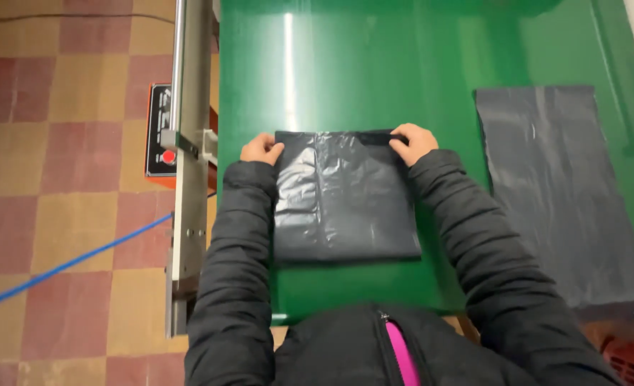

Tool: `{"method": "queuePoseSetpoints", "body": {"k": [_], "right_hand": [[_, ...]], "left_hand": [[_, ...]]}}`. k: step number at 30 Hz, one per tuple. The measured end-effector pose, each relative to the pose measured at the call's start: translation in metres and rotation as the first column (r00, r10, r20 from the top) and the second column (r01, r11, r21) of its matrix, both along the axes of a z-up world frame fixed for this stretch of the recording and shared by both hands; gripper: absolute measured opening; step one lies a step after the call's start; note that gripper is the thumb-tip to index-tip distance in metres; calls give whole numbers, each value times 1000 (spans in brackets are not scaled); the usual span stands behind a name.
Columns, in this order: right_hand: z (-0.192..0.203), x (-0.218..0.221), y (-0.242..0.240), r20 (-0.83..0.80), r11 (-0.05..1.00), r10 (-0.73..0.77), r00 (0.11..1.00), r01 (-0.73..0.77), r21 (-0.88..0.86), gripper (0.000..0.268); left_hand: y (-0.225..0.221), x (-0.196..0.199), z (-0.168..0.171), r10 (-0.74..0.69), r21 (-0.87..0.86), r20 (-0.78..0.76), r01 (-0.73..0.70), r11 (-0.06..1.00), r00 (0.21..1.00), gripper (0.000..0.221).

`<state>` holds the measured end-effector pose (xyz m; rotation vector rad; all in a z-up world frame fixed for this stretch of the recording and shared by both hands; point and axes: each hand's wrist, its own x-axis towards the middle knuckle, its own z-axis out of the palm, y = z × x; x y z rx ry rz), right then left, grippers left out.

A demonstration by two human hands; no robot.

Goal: Folding black plastic bags on a conveyor belt and placing them in a crate.

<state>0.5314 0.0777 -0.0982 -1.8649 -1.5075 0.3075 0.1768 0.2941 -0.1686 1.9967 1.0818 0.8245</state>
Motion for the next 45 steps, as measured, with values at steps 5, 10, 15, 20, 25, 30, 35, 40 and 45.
{"method": "queuePoseSetpoints", "body": {"k": [5,10,15,20,25,30,35,40,45], "right_hand": [[12,-10,19,271,994,103,957,-105,-9,32],[11,-10,39,277,965,181,944,-116,-237,43],[7,-12,53,353,870,274,895,-74,-488,31],[40,-41,26,187,964,228,956,-194,-182,27],[96,-100,-68,363,951,274,890,-307,35,23],[68,-134,-154,401,939,282,872,-336,71,27],[39,-142,-180,404,945,272,874,-322,59,26],[40,-145,-188,420,950,252,872,-305,63,25],[46,-153,-196,429,956,242,870,-289,47,27]], "left_hand": [[-1,1,-3,9,-70,-110,-16,997,994,25],[-16,-5,28,-10,-89,-207,-9,996,978,24],[-68,8,106,208,446,-388,-15,895,898,35],[-132,21,-1,-255,-236,125,278,931,959,53],[-134,-27,8,292,-811,576,488,322,764,76],[-150,-78,-59,559,-731,638,645,224,529,94],[-211,-103,29,155,-602,538,249,758,829,88],[-241,-121,111,-178,330,-137,214,919,974,78],[-247,-122,99,-135,636,-465,436,636,875,49]]}}
